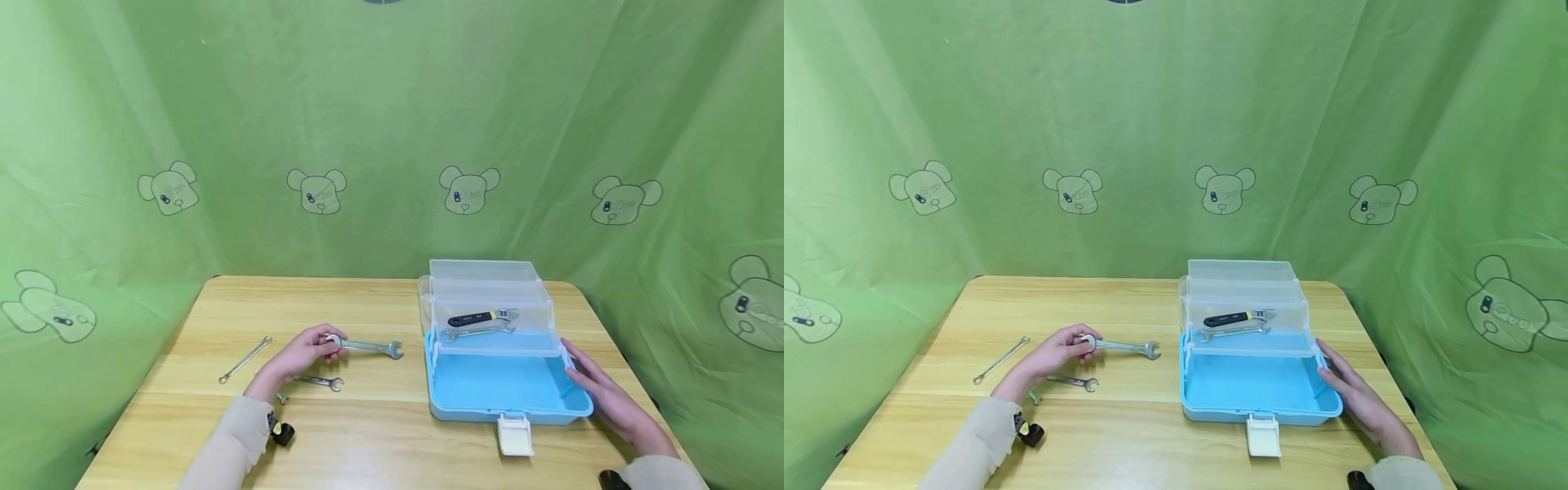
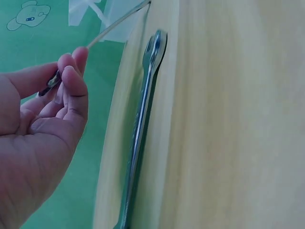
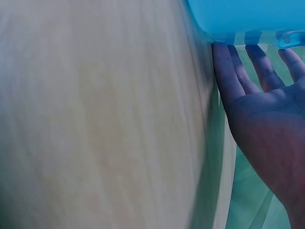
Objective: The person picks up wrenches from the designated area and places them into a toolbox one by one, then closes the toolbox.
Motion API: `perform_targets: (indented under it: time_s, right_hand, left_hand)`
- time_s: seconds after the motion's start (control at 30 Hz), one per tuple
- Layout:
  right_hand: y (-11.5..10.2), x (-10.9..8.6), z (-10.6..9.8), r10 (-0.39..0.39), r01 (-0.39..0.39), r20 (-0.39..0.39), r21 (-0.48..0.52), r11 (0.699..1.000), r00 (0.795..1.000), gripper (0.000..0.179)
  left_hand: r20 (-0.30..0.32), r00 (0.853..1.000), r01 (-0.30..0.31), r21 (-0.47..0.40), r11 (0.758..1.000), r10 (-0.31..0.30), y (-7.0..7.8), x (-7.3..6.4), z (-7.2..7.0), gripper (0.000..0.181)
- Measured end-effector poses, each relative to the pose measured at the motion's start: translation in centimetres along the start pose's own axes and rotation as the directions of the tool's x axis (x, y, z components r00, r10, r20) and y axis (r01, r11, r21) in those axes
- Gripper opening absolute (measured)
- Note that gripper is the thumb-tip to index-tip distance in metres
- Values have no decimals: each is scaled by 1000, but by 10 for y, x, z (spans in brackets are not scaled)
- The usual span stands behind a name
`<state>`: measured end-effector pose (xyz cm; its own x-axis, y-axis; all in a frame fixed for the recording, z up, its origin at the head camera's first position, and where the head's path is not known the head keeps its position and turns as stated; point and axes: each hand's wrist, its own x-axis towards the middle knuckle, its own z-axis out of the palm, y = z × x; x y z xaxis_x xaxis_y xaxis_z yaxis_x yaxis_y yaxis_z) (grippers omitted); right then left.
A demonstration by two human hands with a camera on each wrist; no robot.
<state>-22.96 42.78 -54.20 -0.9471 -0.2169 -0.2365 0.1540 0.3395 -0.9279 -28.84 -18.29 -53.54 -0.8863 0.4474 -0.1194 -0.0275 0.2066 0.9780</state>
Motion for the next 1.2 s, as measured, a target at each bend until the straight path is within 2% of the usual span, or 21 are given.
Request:
perform_targets:
  time_s: [0.13, 0.33, 0.63, 0.93, 1.2]
  right_hand:
    - [0, 1, 0, 10, -10, 0, -9, 1000, 1000, 72]
    - [0, 1, 0, 19, -19, 4, -12, 1000, 1000, 72]
    - [0, 2, 2, 17, -17, 8, -8, 1000, 1000, 71]
    - [0, 1, 1, 35, -35, 7, -5, 999, 999, 72]
    - [1, 1, 0, 41, -41, 7, 2, 999, 999, 72]
  left_hand:
    - [-23, 1000, 9, -67, 998, -11, -2, -4, 2, 30]
    - [-91, 995, -47, -134, 990, 35, -1, -9, 4, 33]
    - [-156, 985, -114, -275, 955, 73, 7, -15, 8, 30]
    - [-141, 985, -137, -308, 942, 97, 17, -11, 14, 35]
    - [-120, 987, -143, -335, 931, 108, 34, 6, 34, 29]
